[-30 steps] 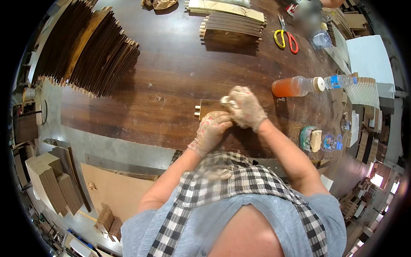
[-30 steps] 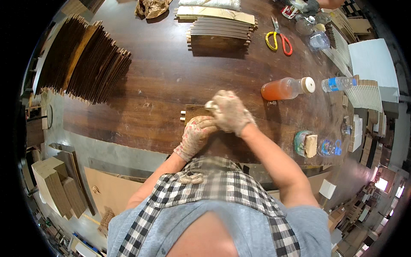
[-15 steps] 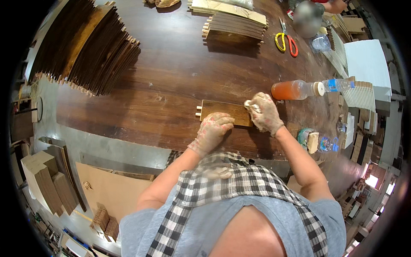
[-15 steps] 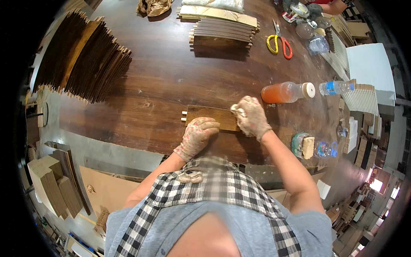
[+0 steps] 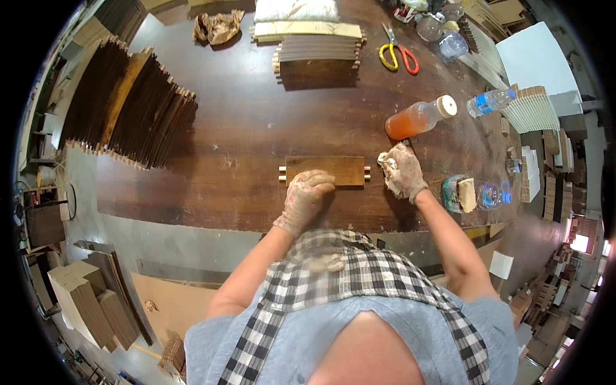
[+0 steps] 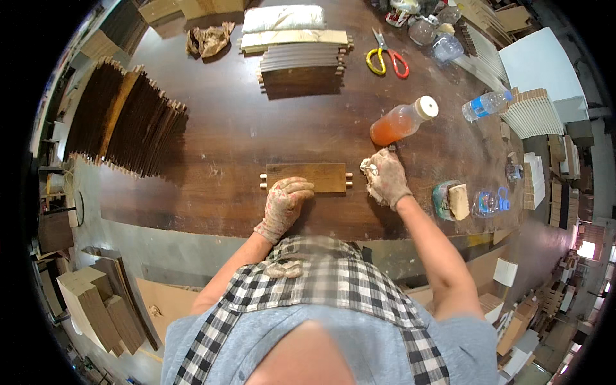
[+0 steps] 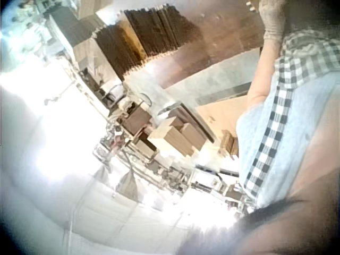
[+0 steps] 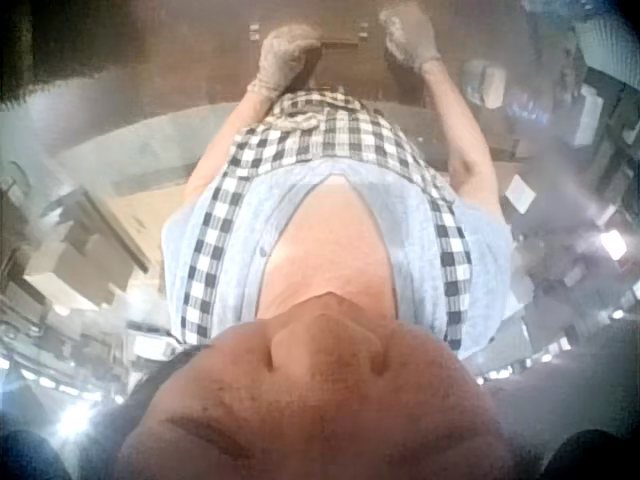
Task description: The person applies a liquid from a bottle to a cloth and wipes down various dark wooden slats and component pieces by hand, handling them one at a time and turning them over to coat all sides.
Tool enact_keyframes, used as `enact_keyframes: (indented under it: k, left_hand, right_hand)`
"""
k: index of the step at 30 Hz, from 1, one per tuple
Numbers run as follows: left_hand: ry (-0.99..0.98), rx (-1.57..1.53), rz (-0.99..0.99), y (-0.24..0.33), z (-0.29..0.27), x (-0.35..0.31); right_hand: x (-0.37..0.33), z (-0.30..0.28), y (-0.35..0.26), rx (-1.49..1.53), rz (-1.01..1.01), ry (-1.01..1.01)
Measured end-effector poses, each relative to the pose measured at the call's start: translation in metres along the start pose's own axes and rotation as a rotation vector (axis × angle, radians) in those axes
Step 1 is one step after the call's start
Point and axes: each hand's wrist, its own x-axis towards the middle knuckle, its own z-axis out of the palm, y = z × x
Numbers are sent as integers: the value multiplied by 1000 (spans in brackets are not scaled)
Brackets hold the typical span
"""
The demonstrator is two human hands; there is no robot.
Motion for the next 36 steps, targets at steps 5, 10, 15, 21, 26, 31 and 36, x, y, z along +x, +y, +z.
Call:
enact_keyframes:
  k: [5,10,15,21,26,31,36]
  left_hand:
    - [-24,23,32,-3,6,0]
    - [-129,16,26,-8,-7,0]
    - [-292,521,-231,8,-44,27]
    - [-683,484,-300,22,-54,58]
    - [-634,665,-70,29,-50,49]
    - [-424,483,-40,35,-32,14]
    - [-129,378,-232,5,-45,-10]
  right_hand:
    - [29,14,-76,321,-127,503]
    - [-25,51,-7,230,158,375]
    - [-52,47,-5,466,213,587]
    - [-60,60,-41,631,233,588]
    - [-91,61,-16,825,421,671]
    - [-96,63,-13,1004,533,638]
    - [-68,21,-33,774,457,651]
